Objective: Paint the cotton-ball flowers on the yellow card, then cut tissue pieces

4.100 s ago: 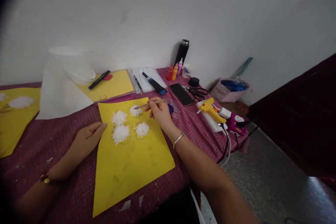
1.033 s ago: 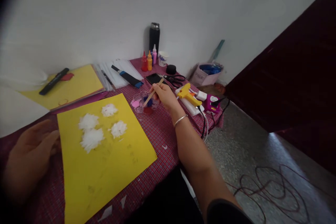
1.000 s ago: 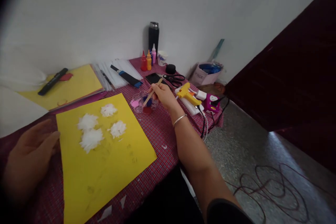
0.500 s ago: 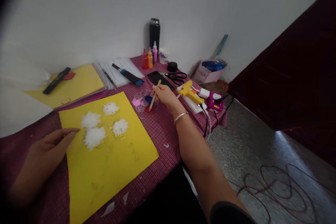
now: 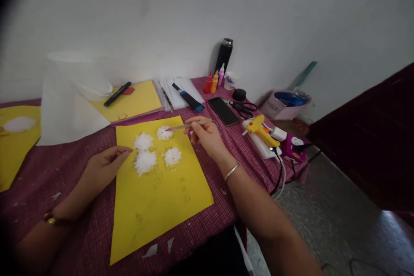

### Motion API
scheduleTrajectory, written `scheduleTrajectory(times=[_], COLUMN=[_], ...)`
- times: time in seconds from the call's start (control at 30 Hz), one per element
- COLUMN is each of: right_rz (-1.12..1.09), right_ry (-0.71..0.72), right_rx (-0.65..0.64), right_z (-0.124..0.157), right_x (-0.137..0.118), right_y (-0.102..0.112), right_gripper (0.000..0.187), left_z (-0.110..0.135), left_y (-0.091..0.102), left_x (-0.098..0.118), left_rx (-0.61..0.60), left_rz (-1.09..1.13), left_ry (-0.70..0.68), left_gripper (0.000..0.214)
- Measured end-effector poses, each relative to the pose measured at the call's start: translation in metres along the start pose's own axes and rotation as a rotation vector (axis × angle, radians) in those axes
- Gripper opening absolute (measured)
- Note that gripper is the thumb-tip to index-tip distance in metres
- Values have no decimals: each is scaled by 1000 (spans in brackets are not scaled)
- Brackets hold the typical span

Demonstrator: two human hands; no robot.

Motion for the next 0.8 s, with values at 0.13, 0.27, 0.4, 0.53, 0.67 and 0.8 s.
scheduleTrajectory(times=[0.13, 0.27, 0.4, 0.53, 0.67, 0.8], right_rz=[113, 153, 195, 291, 439, 436], right_ry=[24, 50, 51, 77, 172, 202], right_rx=[-103, -130, -130, -153, -168, -197], right_z=[4, 3, 2, 3, 6, 10], right_x=[11, 18, 23, 26, 21, 13], right_y=[-24, -31, -36, -43, -48, -49], right_gripper=[30, 27, 24, 23, 23, 22], left_z=[0, 0, 0, -1, -1, -2], left_y=[-1, -1, -1, -1, -1, -1], left_x=[0, 0, 1, 0, 0, 0], left_rx=[-13, -27, -24, -30, -22, -13], left_rz=[-11, -19, -38, -46, -66, -75], left_ry=[-19, -29, -40, -54, -67, -73], left_gripper=[35, 34, 32, 33, 32, 31])
Point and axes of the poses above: each hand's wrist, its own z-axis away from the middle knuckle, its own y-axis out of the back of the hand, x = y × z, the point moved 6 cm from there along -z, towards the middle knuckle, and after that the axes turned 7 degrees about -y, right-handed, at the moved point
